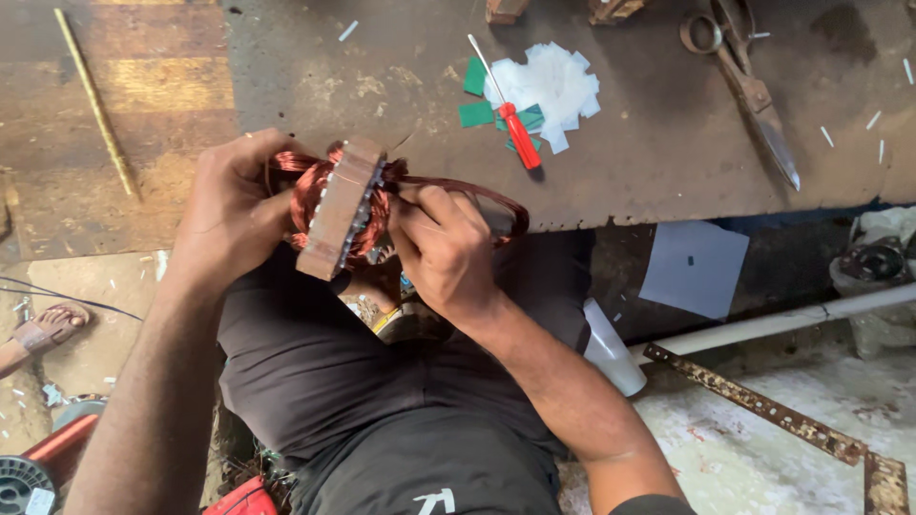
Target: The person inserts copper wire coils into the slots of an electric motor stator by hand and uses a small tool to push the wires into place.
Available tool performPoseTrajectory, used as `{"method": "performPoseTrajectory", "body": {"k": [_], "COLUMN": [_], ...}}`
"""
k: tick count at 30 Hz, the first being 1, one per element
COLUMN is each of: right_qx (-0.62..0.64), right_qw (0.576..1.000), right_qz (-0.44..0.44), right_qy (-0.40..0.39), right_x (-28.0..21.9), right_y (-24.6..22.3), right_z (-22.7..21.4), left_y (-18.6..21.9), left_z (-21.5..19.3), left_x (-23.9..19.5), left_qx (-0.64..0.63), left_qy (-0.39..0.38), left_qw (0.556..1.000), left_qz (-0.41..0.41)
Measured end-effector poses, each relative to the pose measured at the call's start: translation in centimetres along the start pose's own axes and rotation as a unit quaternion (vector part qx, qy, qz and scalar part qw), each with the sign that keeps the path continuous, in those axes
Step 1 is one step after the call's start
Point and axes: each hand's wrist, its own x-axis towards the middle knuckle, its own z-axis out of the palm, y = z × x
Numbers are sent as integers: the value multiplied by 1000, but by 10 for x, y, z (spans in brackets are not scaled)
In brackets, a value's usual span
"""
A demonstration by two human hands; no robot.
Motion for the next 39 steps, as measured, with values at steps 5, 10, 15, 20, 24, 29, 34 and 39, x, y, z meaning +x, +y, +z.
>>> {"method": "performPoseTrajectory", "body": {"k": [5, 10, 15, 20, 24, 29, 34, 39], "right_qx": [8, 8, 3, -86, -110, -140, -126, 86], "right_qw": [999, 1000, 1000, 993, 987, 977, 980, 993], "right_qz": [5, 15, 9, -15, -18, -40, -11, 55], "right_qy": [30, 24, -7, -75, -113, -157, -156, -54], "right_x": [-2, -9, -25, -39, -39, -31, -25, -27], "right_y": [6, 7, 6, 7, 5, -4, -15, -42], "right_z": [2, 6, 3, 9, 12, 1, -5, -23], "left_y": [2, 3, 6, 8, 6, 4, 19, 14], "left_z": [1, 3, 3, 3, 1, 2, -2, -14], "left_x": [1, -3, -4, -2, -1, 2, -1, -18], "left_qx": [10, 28, -15, 13, 13, 9, -100, -22], "left_qy": [4, 15, 10, 12, 5, -3, -4, 104], "left_qw": [1000, 999, 1000, 999, 999, 999, 994, 989], "left_qz": [13, 8, -20, -28, -41, -43, -49, 99]}}
